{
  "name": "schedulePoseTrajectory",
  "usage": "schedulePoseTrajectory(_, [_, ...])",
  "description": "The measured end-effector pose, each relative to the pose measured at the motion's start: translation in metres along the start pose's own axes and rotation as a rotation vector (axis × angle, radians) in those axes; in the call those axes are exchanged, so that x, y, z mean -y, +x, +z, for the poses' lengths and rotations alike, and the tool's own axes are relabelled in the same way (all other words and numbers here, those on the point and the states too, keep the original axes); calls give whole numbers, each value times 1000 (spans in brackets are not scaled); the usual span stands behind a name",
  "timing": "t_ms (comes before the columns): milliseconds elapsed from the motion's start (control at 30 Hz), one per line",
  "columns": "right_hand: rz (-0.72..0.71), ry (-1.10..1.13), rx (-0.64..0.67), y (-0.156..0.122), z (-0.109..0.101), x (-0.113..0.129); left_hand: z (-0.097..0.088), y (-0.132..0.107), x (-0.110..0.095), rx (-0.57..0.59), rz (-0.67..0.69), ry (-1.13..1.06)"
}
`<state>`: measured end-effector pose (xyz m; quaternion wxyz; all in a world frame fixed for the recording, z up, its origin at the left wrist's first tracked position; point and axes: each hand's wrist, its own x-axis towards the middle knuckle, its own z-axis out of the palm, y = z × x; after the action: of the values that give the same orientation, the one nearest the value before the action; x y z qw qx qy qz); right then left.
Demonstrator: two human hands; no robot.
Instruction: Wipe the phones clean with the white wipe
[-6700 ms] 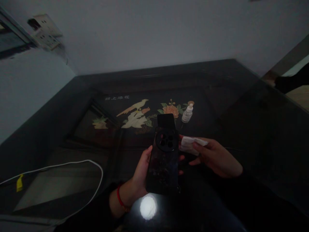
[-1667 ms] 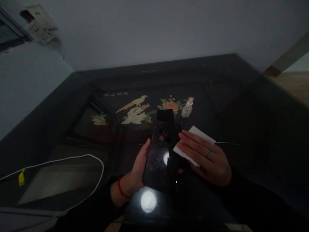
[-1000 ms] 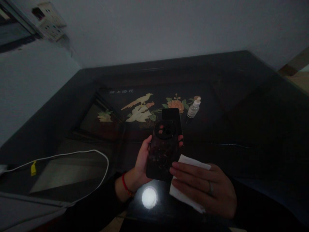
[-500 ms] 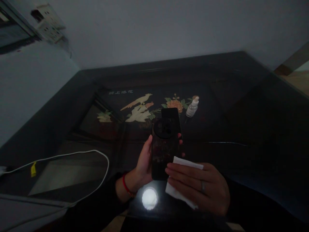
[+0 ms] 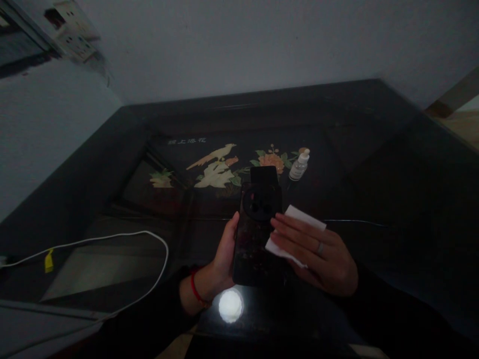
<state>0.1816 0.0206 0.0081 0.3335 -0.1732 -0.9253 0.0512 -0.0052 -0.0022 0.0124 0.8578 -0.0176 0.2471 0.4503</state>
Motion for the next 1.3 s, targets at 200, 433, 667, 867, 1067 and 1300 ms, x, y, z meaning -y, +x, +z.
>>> schedulePoseTrajectory(200, [-66, 29, 39, -4, -1, 5, -4, 3, -2, 96, 6, -4])
schedulePoseTrajectory(433, [-82, 69, 29, -3, 4, 7, -5, 3, 0, 56, -53, 41])
schedulePoseTrajectory(667, [-36, 26, 33, -2, 7, 16, -14, 5, 1, 103, -118, 62])
schedulePoseTrajectory(867, [-120, 49, 37, 2, 7, 20, -14, 4, 4, 130, -165, 103])
schedulePoseTrajectory(1067, [22, -24, 9, 8, 10, 25, -13, 2, 7, -11, -188, 103])
schedulePoseTrajectory(1300, [-80, -17, 18, 14, 7, 24, -23, 1, 9, 18, -155, 250])
